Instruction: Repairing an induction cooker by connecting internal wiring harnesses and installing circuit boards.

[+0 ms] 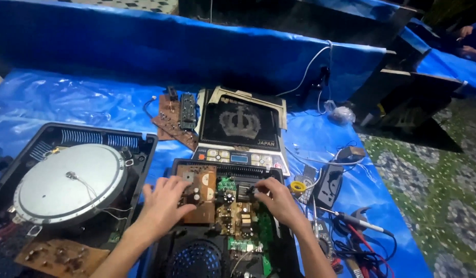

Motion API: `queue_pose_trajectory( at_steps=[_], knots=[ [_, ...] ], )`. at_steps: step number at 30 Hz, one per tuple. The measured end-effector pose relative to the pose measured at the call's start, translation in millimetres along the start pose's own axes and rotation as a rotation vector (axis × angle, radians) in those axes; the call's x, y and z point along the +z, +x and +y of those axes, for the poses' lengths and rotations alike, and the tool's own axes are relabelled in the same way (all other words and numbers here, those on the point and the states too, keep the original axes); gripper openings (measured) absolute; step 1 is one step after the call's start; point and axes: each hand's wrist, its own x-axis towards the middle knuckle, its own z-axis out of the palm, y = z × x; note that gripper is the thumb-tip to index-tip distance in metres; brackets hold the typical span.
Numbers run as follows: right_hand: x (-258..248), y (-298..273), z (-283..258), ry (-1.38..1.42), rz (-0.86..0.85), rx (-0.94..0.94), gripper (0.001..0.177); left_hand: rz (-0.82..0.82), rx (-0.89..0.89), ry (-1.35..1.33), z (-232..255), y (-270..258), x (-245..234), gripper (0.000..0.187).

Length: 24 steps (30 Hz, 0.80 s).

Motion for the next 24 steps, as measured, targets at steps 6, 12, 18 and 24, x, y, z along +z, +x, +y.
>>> queue_pose_trajectory(
  at_steps=[6,12,18,24],
  knots=[
    [1,-9,-9,0.026,-0.021,0.034,0.029,0.279,0.134,0.094,-14,22,58,0.042],
    [2,-14,-4,-0.037,0.028,-0.086,0.025,0.173,0.126,0.078,6,10,32,0.043],
    [0,-21,-6,0.021,-0.034,0.044,0.023,0.423,0.175,-0.01,-3,16,49,0.038],
    [1,-20,0,-0.015,-0.021,0.008,0.022,0.389,0.171,-0.013,-3,22,61,0.04]
  ],
)
